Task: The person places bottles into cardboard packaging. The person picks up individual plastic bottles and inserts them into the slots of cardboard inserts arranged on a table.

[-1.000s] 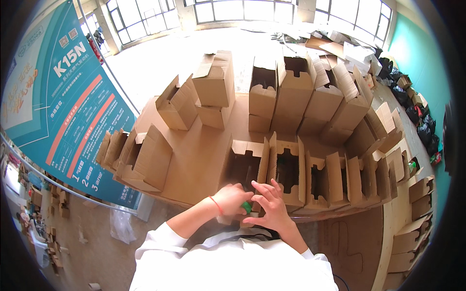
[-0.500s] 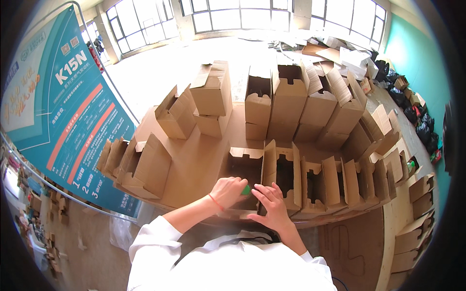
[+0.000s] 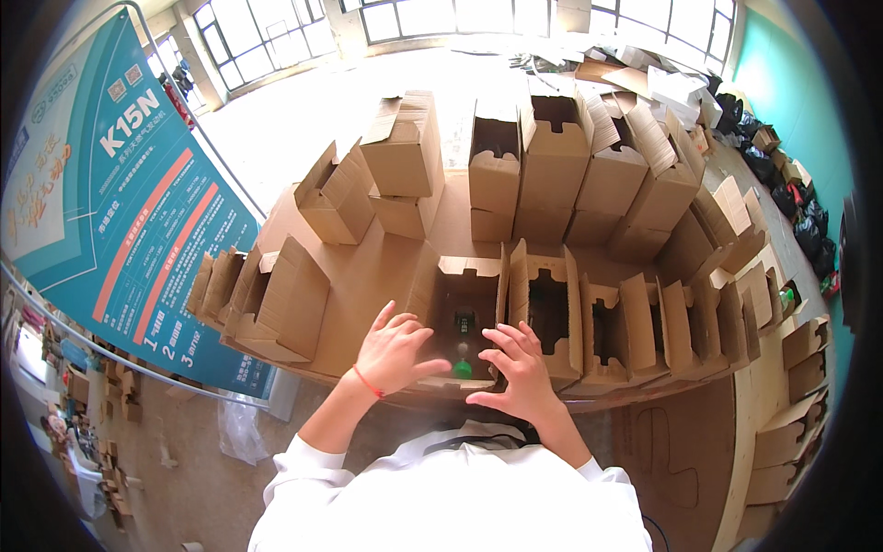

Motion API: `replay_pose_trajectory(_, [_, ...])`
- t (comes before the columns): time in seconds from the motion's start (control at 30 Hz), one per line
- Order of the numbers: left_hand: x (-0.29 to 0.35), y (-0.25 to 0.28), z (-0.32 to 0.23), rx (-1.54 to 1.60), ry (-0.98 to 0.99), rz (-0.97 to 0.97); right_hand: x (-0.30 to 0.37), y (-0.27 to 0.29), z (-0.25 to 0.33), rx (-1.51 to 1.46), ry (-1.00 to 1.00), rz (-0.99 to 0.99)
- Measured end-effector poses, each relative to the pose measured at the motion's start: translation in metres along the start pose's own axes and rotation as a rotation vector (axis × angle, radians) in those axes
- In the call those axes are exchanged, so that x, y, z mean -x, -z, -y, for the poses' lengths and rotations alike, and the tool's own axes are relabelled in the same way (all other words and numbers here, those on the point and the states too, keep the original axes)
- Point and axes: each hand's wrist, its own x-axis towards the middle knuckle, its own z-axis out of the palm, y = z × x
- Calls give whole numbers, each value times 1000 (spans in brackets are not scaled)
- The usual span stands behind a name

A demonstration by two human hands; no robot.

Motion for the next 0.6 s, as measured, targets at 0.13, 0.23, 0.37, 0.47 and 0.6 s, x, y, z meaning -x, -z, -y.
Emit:
replay_pose_trajectory(0.13, [18, -2, 17, 56, -44, 149, 7, -13, -14, 217, -55, 1])
replay_pose_trajectory(0.23, [15, -21, 14, 140, -2, -54, 5, -32, -10, 376, -116, -3])
replay_pose_trajectory(0.37, [5, -52, -10, 464, 10, -326, -3, -51, 12, 449, -94, 74])
replay_pose_trajectory(0.47, [3, -75, -33, 636, -79, -229, 4, -65, 10, 640, 55, 173])
replay_pose_trajectory(0.6, [-6, -82, -25, 655, -40, -64, 4, -66, 10, 653, 3, 279])
